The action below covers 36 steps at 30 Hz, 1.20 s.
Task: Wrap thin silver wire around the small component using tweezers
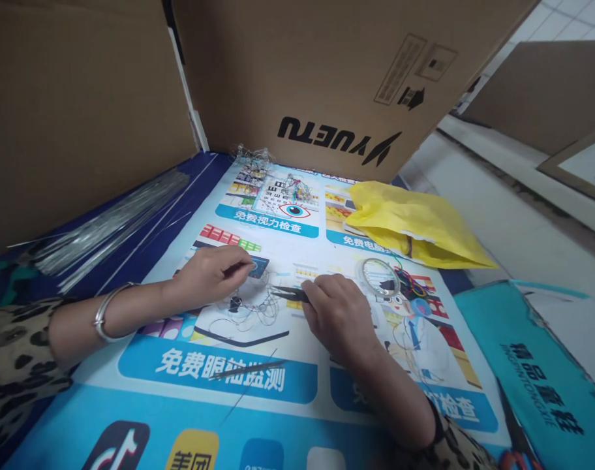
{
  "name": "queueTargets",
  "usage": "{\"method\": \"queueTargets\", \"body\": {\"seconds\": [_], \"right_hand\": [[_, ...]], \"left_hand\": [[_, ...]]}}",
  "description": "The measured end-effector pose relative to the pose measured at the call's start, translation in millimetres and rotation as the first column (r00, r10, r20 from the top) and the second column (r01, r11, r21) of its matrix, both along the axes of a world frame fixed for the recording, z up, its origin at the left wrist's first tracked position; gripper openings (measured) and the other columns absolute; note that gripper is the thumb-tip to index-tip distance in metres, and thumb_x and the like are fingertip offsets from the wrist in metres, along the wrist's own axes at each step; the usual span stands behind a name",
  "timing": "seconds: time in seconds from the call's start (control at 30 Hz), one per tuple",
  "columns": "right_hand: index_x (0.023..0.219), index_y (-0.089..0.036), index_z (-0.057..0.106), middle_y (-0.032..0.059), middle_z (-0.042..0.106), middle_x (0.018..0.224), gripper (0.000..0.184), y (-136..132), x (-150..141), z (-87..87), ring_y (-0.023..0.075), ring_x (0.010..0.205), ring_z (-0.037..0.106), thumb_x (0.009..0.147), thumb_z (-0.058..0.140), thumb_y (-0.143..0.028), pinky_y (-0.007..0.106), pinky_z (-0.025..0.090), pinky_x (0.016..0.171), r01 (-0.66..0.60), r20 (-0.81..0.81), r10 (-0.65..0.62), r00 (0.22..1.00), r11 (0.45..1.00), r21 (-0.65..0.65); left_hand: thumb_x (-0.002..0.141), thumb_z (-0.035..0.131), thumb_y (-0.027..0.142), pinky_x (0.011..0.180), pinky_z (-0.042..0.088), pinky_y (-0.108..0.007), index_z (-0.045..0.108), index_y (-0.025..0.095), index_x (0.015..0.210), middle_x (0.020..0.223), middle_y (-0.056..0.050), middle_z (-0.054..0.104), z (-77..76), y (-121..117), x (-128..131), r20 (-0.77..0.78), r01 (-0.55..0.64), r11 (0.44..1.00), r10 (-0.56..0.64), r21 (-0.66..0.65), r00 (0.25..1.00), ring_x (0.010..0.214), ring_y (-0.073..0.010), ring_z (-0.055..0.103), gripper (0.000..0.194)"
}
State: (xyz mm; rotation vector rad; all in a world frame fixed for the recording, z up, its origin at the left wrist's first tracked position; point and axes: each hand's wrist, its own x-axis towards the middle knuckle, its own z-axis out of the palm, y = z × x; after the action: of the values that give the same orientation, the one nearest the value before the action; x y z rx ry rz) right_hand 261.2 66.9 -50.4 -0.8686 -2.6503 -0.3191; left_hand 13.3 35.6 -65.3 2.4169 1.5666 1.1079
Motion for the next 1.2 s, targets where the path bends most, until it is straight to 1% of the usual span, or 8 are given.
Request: {"method": "queueTargets", "body": {"seconds": [0.13, 0.23, 0.43, 0.67, 0.87, 1.07, 1.13, 1.2], "right_hand": [[0.079, -0.019, 0.063, 0.0041, 0.059, 0.073, 0.015, -1, -24, 7.2, 0.0177, 0.071, 0.050, 0.083, 0.048, -0.021, 0.030, 0.031, 0.062, 0.137, 0.172, -0.141, 0.975, 0.990, 0.034], [0.078, -0.019, 0.062, 0.0049, 0.059, 0.074, 0.014, 1, -35, 9.9, 0.0178, 0.070, 0.049, 0.082, 0.049, -0.017, 0.030, 0.027, 0.061, 0.144, 0.231, -0.156, 0.960, 0.987, 0.069], [0.077, -0.020, 0.062, 0.0036, 0.061, 0.072, 0.014, 5, -36, 4.8, 0.0153, 0.067, 0.050, 0.082, 0.049, -0.020, 0.029, 0.022, 0.057, 0.162, 0.269, -0.153, 0.951, 0.987, -0.013], [0.081, -0.022, 0.063, 0.0023, 0.063, 0.076, 0.016, 6, -34, -0.4, 0.0151, 0.068, 0.054, 0.084, 0.047, -0.027, 0.027, 0.022, 0.054, 0.232, 0.278, -0.207, 0.938, 0.971, -0.063], [0.084, -0.023, 0.065, 0.0024, 0.064, 0.080, 0.017, 7, -31, -4.5, 0.0164, 0.076, 0.056, 0.082, 0.049, -0.029, 0.026, 0.032, 0.060, 0.231, 0.213, -0.203, 0.956, 0.966, -0.115], [0.089, -0.020, 0.066, 0.0031, 0.066, 0.087, 0.019, 22, -27, -23.7, 0.0163, 0.083, 0.058, 0.078, 0.051, -0.024, 0.025, 0.041, 0.071, 0.191, -0.141, -0.226, 0.964, 0.955, -0.228], [0.089, -0.020, 0.066, 0.0028, 0.066, 0.085, 0.019, 26, -26, -28.7, 0.0167, 0.082, 0.059, 0.078, 0.051, -0.026, 0.026, 0.043, 0.072, 0.182, -0.249, -0.254, 0.935, 0.943, -0.277], [0.088, -0.020, 0.065, 0.0026, 0.066, 0.084, 0.018, 28, -26, -31.3, 0.0171, 0.080, 0.060, 0.078, 0.052, -0.028, 0.027, 0.043, 0.072, 0.186, -0.297, -0.282, 0.912, 0.932, -0.311]], "left_hand": [[0.080, 0.047, 0.015, 0.052, 0.035, -0.020, 0.056, 0.014, 0.070, 0.061, 0.002, 0.056, 0.2, -2, 4, -0.024, -0.006, 1.000, 0.006, 0.004, 1.000, 0.053, -0.0074, 0.047, 0.013], [0.082, 0.048, 0.017, 0.054, 0.036, -0.020, 0.057, 0.015, 0.074, 0.064, 0.001, 0.058, -0.6, -2, 3, -0.032, 0.030, 1.000, -0.030, 0.006, 0.999, 0.056, -0.0080, 0.050, 0.013], [0.087, 0.047, 0.022, 0.059, 0.042, -0.019, 0.061, 0.015, 0.084, 0.074, -0.001, 0.065, -3.3, 6, -5, -0.002, 0.167, 0.985, -0.167, -0.033, 0.986, 0.065, -0.0095, 0.057, 0.016], [0.089, 0.046, 0.028, 0.071, 0.046, -0.021, 0.063, 0.016, 0.090, 0.085, -0.004, 0.068, 0.7, 23, -12, 0.163, 0.322, 0.935, -0.298, -0.151, 0.941, 0.079, -0.0115, 0.061, 0.021], [0.090, 0.040, 0.033, 0.073, 0.045, -0.023, 0.061, 0.014, 0.091, 0.085, -0.004, 0.065, 14.3, 16, -19, 0.213, 0.172, 0.960, -0.125, -0.220, 0.969, 0.079, -0.0120, 0.059, 0.028], [0.086, 0.045, 0.034, 0.060, 0.040, -0.019, 0.059, 0.014, 0.081, 0.070, 0.000, 0.060, 32.4, -4, -33, 0.181, -0.099, 0.948, 0.158, -0.301, 0.971, 0.064, -0.0093, 0.052, 0.025], [0.084, 0.046, 0.035, 0.055, 0.037, -0.018, 0.059, 0.014, 0.076, 0.064, 0.002, 0.057, 41.6, -10, -39, 0.088, -0.098, 0.920, 0.141, -0.379, 0.986, 0.058, -0.0081, 0.048, 0.026], [0.083, 0.047, 0.033, 0.052, 0.035, -0.017, 0.060, 0.015, 0.073, 0.062, 0.003, 0.057, 50.1, -17, -43, -0.037, -0.032, 0.869, 0.015, -0.494, 0.999, 0.056, -0.0075, 0.048, 0.024]]}}
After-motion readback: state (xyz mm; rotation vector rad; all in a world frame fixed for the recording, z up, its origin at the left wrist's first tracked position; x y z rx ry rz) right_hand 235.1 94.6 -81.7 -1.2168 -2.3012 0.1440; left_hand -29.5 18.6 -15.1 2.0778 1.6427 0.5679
